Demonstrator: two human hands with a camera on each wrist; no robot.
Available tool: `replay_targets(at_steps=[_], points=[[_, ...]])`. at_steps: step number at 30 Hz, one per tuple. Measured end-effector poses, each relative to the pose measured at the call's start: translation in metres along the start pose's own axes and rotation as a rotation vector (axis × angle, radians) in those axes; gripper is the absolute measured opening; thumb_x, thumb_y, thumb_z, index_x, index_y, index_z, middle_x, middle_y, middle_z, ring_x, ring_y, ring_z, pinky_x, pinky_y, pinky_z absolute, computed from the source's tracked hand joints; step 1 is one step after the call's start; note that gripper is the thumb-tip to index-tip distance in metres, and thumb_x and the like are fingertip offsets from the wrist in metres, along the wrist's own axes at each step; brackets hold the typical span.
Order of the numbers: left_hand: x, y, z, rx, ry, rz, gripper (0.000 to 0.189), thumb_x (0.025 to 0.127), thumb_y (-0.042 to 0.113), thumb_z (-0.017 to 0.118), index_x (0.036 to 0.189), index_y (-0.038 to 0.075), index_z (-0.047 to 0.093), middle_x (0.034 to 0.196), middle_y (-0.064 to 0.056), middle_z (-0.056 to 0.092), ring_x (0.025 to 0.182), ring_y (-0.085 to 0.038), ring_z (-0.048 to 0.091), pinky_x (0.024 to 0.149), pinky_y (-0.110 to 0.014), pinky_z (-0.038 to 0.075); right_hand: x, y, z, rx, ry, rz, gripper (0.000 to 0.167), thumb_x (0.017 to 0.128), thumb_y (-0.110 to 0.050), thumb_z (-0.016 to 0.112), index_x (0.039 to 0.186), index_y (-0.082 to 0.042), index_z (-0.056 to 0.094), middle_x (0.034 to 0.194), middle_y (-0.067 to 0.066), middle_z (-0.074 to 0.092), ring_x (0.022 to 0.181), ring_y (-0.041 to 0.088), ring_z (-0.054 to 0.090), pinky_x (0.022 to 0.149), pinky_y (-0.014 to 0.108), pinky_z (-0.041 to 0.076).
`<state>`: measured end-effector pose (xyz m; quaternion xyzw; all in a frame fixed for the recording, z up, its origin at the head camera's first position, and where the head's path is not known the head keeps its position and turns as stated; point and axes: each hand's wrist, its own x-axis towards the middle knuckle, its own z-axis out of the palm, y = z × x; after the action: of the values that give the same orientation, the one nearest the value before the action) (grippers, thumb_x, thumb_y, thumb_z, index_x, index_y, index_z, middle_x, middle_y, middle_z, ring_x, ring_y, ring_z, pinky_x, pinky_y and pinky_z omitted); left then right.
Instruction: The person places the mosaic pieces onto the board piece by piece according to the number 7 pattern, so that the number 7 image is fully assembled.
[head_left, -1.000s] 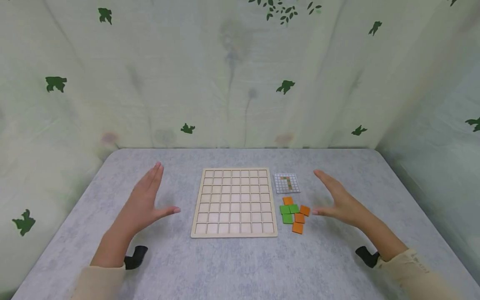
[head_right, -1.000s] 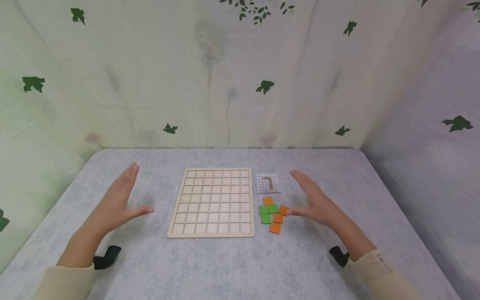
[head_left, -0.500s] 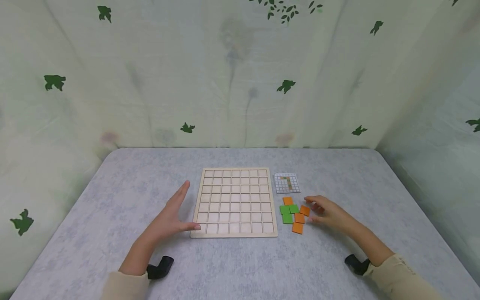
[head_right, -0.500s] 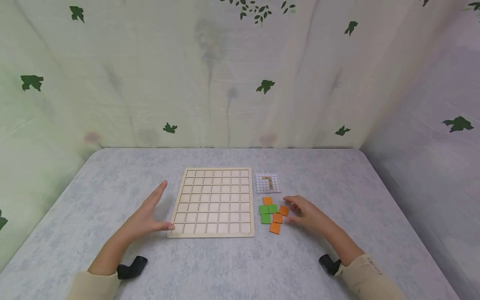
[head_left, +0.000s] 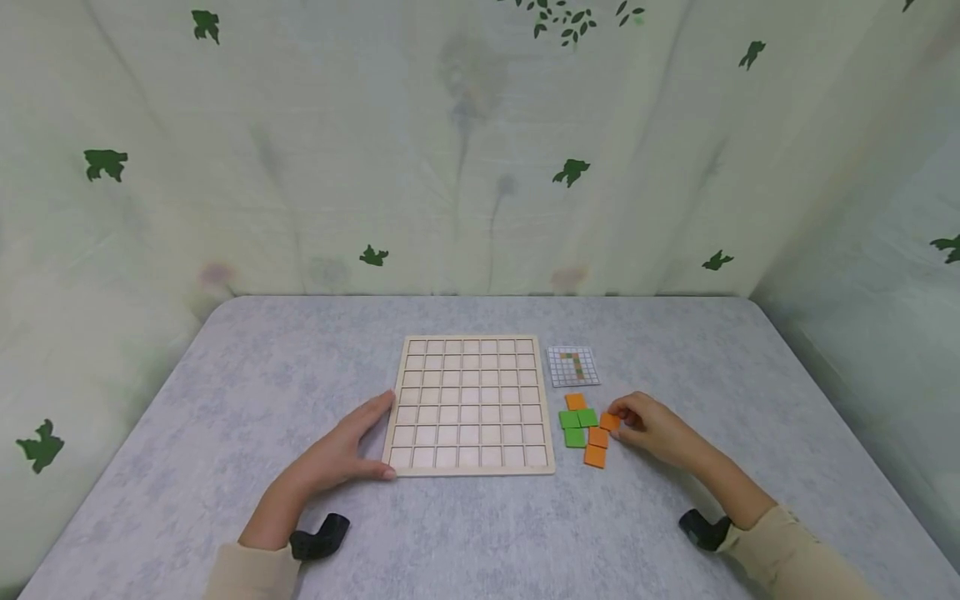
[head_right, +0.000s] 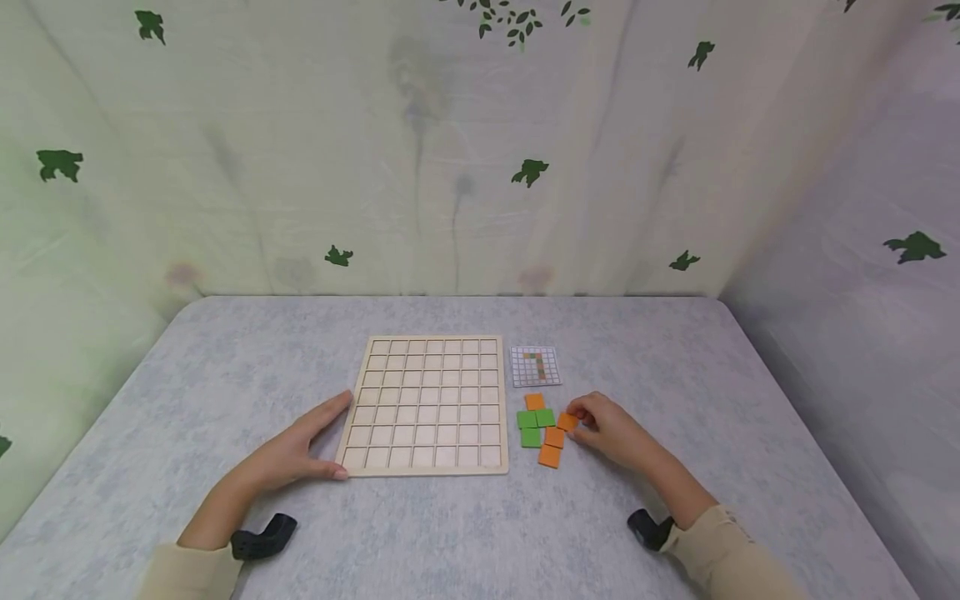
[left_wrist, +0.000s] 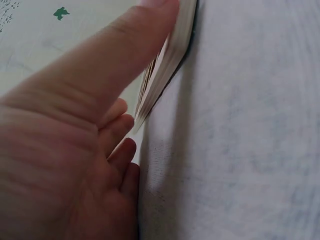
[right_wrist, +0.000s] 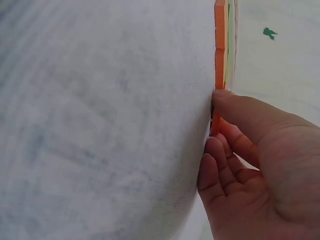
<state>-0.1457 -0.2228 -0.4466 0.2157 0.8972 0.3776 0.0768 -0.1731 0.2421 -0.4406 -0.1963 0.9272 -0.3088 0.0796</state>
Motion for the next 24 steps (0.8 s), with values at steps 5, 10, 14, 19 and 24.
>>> replay_targets(at_steps=[5, 10, 14, 19, 24], points=[[0.001, -0.002, 0.0, 0.037, -0.03, 0.028, 0.103, 0.063, 0.045, 0.077, 0.14, 0.0, 0.027, 0.145, -0.017, 0.02, 0.131, -0.038, 0.014, 0.099, -0.055, 0.017, 0.002, -0.007, -0.006, 0.007, -0.018, 0.067, 0.024, 0.084, -0.014, 0.064, 0.103, -0.002, 0.057, 0.095, 0.003, 0.055, 0.083, 0.016, 0.05, 0.071, 0.032, 0.044], [0.0, -0.003, 0.001, 0.033, -0.034, 0.024, 0.102, 0.064, 0.046, 0.076, 0.14, 0.001, 0.027, 0.146, -0.016, 0.02, 0.131, -0.037, 0.014, 0.099, -0.056, 0.017, 0.01, -0.019, -0.014, 0.02, 0.006, 0.077, 0.024, 0.085, -0.012, 0.063, 0.105, -0.001, 0.056, 0.096, 0.004, 0.057, 0.086, 0.019, 0.053, 0.073, 0.034, 0.046], [0.0, -0.005, 0.002, 0.036, -0.031, 0.02, 0.101, 0.064, 0.047, 0.075, 0.141, 0.002, 0.027, 0.146, -0.014, 0.021, 0.131, -0.036, 0.014, 0.099, -0.056, 0.017, 0.021, -0.032, -0.018, 0.037, 0.07, -0.001, 0.027, 0.085, -0.012, 0.063, 0.109, 0.0, 0.057, 0.1, 0.006, 0.058, 0.089, 0.022, 0.053, 0.077, 0.037, 0.046], [-0.001, -0.004, 0.002, 0.033, -0.024, 0.026, 0.1, 0.064, 0.047, 0.075, 0.14, 0.001, 0.028, 0.146, -0.014, 0.021, 0.131, -0.037, 0.015, 0.098, -0.057, 0.018, 0.042, -0.054, -0.019, 0.079, 0.147, -0.122, 0.031, 0.085, -0.013, 0.063, 0.112, -0.001, 0.057, 0.106, 0.009, 0.058, 0.091, 0.022, 0.054, 0.08, 0.04, 0.045], [-0.001, -0.004, 0.002, 0.027, -0.021, 0.015, 0.101, 0.064, 0.047, 0.076, 0.14, 0.002, 0.028, 0.146, -0.013, 0.021, 0.131, -0.036, 0.015, 0.099, -0.055, 0.018, 0.069, -0.08, -0.01, 0.164, 0.181, -0.211, 0.03, 0.085, -0.017, 0.063, 0.112, -0.004, 0.059, 0.107, 0.007, 0.058, 0.091, 0.02, 0.054, 0.079, 0.038, 0.046]])
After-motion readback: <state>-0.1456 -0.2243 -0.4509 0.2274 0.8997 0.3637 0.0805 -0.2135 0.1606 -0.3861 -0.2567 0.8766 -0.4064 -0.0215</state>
